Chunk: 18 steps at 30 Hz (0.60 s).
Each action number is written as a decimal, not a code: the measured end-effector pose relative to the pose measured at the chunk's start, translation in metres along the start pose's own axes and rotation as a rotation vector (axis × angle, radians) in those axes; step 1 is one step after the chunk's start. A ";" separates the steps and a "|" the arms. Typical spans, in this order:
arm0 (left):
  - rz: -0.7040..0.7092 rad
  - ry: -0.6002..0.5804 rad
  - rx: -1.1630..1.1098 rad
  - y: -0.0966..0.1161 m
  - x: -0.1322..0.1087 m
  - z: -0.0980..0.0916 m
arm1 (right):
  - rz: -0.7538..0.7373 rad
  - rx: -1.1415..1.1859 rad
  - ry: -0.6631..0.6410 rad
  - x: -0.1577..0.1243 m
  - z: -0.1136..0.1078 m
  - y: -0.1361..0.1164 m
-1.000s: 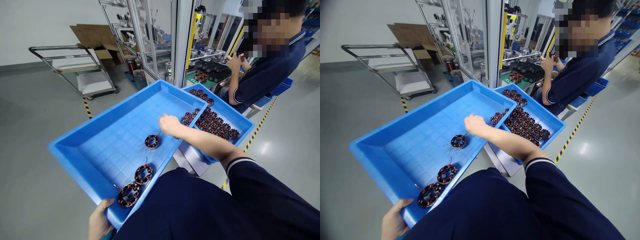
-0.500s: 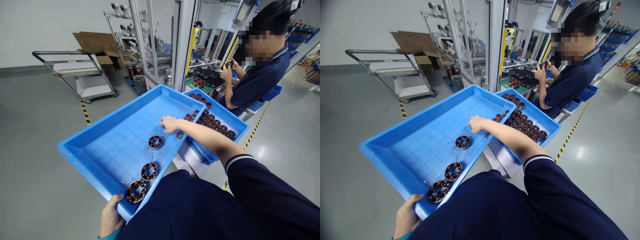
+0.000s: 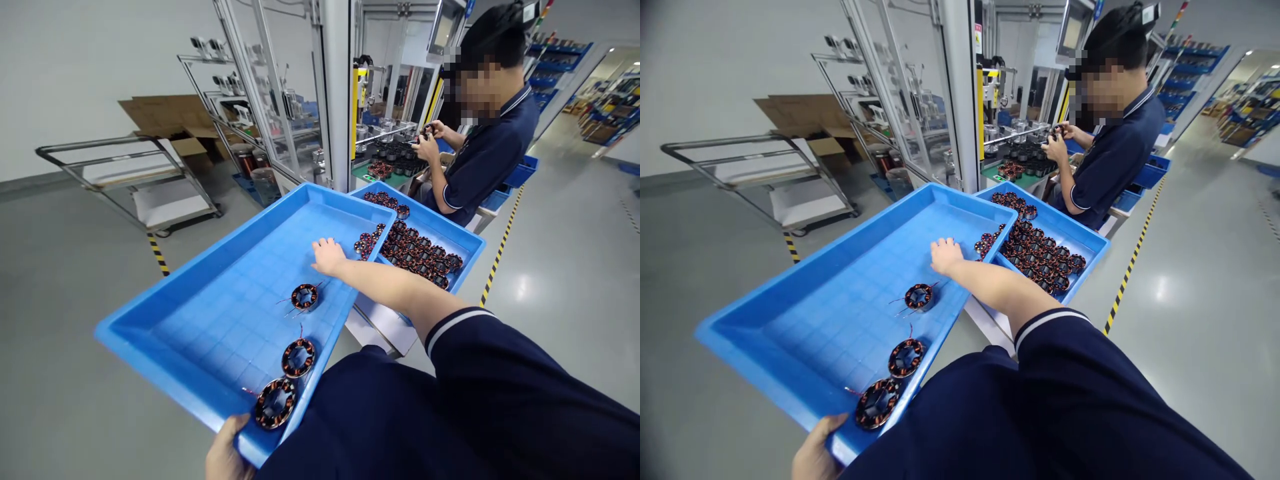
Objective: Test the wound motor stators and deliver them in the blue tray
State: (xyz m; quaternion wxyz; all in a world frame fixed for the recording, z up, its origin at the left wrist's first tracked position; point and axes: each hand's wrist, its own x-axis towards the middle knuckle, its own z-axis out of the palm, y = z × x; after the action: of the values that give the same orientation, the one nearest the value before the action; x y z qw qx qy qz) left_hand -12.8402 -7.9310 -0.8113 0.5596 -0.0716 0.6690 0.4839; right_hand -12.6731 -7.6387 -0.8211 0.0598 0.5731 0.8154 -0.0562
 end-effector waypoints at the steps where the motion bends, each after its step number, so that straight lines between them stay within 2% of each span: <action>1: -0.028 0.020 -0.006 0.002 -0.002 0.002 | -0.018 -0.001 0.007 0.002 0.000 0.002; 4: -0.066 0.034 -0.039 0.005 -0.008 0.005 | -0.102 0.039 0.009 0.007 -0.004 0.008; 9: -0.080 -0.015 -0.071 0.005 -0.006 0.004 | -0.296 0.116 0.033 0.008 -0.014 0.032; 15: -0.081 -0.010 -0.107 0.002 -0.002 0.002 | -0.369 0.085 -0.097 0.018 -0.017 0.054; 18: -0.080 0.014 -0.091 0.003 -0.002 0.004 | -0.348 0.149 -0.079 0.027 -0.013 0.052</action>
State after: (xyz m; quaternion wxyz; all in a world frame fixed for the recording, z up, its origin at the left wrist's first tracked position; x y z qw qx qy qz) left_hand -12.8387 -7.9279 -0.8073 0.5699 -0.1270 0.6468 0.4906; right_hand -12.6337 -7.5938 -0.8135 0.0385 0.4235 0.8929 -0.1480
